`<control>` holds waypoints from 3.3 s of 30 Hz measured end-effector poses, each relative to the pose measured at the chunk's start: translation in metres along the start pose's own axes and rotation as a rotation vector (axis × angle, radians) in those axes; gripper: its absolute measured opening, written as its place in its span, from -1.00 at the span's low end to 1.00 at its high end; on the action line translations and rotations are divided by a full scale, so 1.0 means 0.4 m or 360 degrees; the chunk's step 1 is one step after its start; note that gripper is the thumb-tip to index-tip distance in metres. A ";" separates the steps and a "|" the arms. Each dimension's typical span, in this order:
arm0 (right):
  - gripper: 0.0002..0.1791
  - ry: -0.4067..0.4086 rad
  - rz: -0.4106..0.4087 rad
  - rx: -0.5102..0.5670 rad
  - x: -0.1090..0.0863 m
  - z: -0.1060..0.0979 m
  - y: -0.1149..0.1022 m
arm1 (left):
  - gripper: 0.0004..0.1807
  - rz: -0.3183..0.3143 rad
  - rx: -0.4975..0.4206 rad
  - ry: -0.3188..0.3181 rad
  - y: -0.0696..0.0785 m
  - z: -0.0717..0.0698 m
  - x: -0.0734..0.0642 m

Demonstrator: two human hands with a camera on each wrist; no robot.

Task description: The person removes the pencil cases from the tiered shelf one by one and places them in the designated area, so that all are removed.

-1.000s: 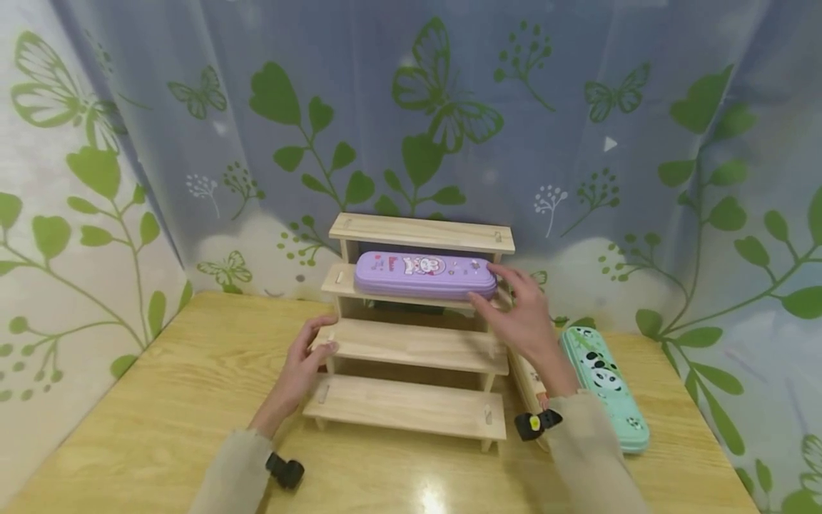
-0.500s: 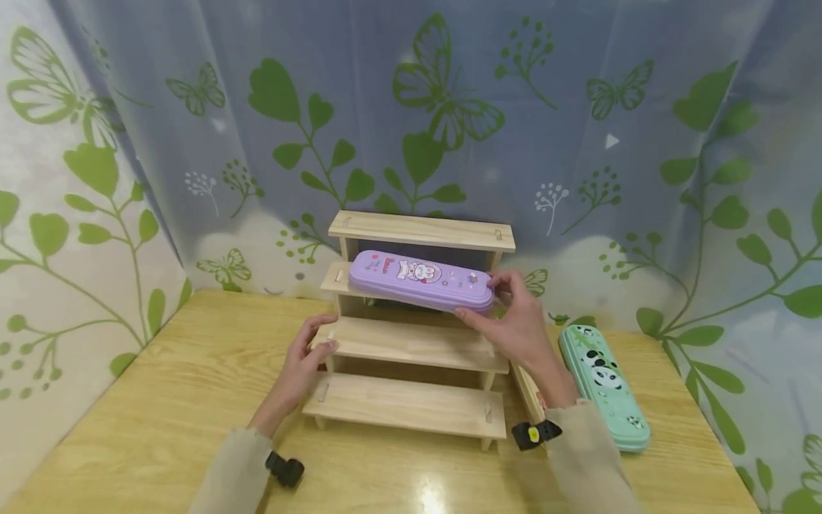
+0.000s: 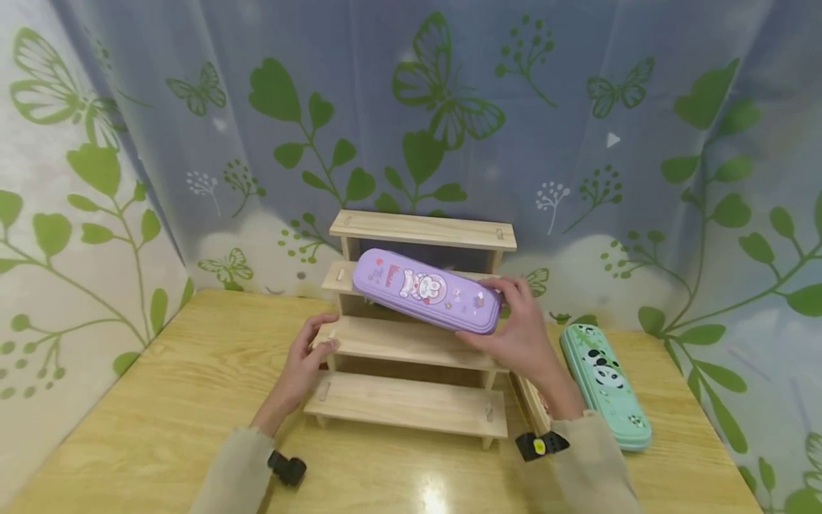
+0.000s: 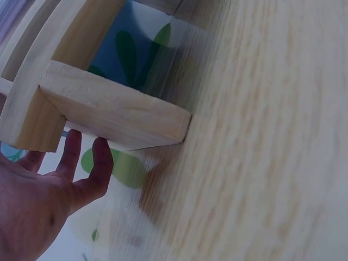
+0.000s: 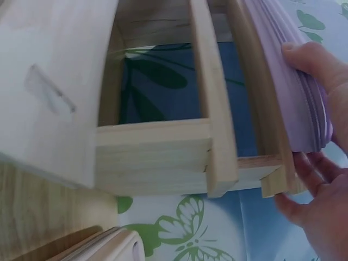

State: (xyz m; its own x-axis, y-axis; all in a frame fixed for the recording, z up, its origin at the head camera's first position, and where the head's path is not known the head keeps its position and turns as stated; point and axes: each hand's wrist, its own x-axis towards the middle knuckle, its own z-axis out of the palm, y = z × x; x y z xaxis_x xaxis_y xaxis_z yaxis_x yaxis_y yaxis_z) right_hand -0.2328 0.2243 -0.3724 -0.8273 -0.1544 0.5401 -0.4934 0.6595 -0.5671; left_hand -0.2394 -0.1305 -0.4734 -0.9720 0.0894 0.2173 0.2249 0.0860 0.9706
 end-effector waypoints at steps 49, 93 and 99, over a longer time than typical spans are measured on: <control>-0.03 0.1038 0.0680 -0.0172 -0.349 -0.259 0.205 | -0.51 -0.0003 0.0000 0.0015 -0.002 0.004 -0.001; -0.01 0.0014 0.1691 -0.0577 -0.430 -0.375 0.342 | -0.49 0.0009 0.0079 0.0017 0.006 0.006 -0.007; -0.27 0.0086 0.0917 -0.0717 -0.419 -0.348 0.307 | -0.48 -0.0056 0.0251 -0.0019 0.026 -0.013 -0.032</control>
State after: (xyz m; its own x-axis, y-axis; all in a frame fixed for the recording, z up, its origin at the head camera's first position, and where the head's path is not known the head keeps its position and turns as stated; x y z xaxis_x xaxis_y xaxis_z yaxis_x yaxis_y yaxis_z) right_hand -0.1173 0.4334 -0.4460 -0.9020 0.3369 0.2699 0.1837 0.8654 -0.4662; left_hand -0.2249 -0.1361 -0.4657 -0.9788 0.0951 0.1816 0.1997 0.2437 0.9491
